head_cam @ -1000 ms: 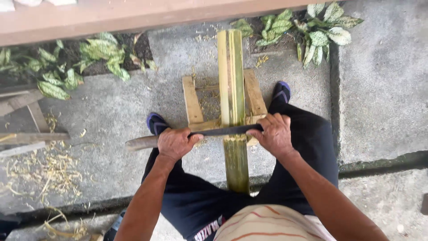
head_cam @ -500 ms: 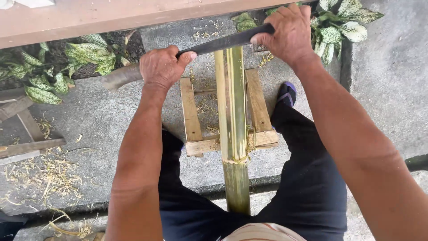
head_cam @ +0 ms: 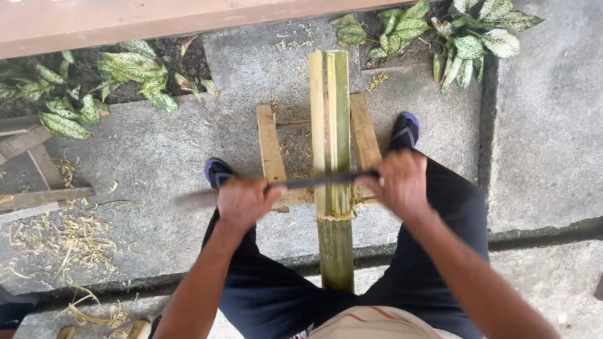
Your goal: Scraping and shaving a bamboo pole using a machete.
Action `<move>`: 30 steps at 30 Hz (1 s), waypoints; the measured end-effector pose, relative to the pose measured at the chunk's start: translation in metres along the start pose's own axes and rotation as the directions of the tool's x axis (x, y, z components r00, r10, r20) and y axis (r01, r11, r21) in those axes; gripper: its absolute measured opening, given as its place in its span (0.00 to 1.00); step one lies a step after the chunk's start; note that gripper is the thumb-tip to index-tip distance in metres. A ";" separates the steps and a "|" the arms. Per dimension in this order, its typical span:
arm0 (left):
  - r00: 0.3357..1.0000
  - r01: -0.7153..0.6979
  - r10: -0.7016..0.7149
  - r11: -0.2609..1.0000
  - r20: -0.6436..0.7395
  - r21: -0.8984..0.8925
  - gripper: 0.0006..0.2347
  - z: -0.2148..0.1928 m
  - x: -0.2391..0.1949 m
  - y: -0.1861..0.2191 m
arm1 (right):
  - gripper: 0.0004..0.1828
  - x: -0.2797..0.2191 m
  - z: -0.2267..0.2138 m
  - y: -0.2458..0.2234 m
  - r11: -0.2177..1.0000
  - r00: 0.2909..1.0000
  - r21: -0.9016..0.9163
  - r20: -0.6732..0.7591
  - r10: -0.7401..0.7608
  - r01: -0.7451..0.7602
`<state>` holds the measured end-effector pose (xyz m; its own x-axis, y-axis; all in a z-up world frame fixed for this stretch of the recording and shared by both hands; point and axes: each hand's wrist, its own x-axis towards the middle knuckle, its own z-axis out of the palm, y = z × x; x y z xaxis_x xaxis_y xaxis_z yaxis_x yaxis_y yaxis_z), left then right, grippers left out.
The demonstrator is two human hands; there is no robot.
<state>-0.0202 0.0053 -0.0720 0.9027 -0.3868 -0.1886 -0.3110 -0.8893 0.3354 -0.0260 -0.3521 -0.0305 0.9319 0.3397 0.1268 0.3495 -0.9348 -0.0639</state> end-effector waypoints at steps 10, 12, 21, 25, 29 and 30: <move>0.964 0.224 -0.220 0.975 0.149 -0.007 0.33 -0.047 0.133 -0.013 | 0.34 0.140 0.029 0.084 0.999 0.998 -0.026 0.059 -0.031 0.033; 0.938 0.288 -0.283 0.958 0.199 0.005 0.34 -0.051 0.172 -0.025 | 0.36 0.186 0.040 0.111 0.999 0.995 -0.045 0.101 -0.023 0.028; 0.976 0.166 -0.181 0.978 0.123 0.123 0.32 -0.040 0.095 -0.007 | 0.39 0.101 0.038 0.069 0.996 0.997 -0.071 0.072 -0.040 0.045; 1.000 0.010 -0.011 0.996 0.014 0.090 0.32 -0.001 -0.009 0.011 | 0.32 -0.021 0.011 0.004 0.995 0.995 0.099 -0.097 -0.013 0.022; 0.990 -0.037 0.037 0.999 -0.133 0.002 0.34 0.000 -0.049 0.022 | 0.33 -0.057 0.012 -0.011 0.987 0.999 0.155 0.030 0.029 -0.034; 0.989 -0.045 0.045 0.999 -0.142 0.005 0.34 -0.009 -0.025 0.020 | 0.33 -0.033 0.018 0.001 0.988 0.999 0.149 0.020 0.033 -0.035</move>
<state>-0.0466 -0.0009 -0.0525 0.9209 -0.3877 -0.0407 -0.3522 -0.8723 0.3392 -0.0551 -0.3627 -0.0522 0.9446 0.3112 0.1046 0.3270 -0.9203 -0.2148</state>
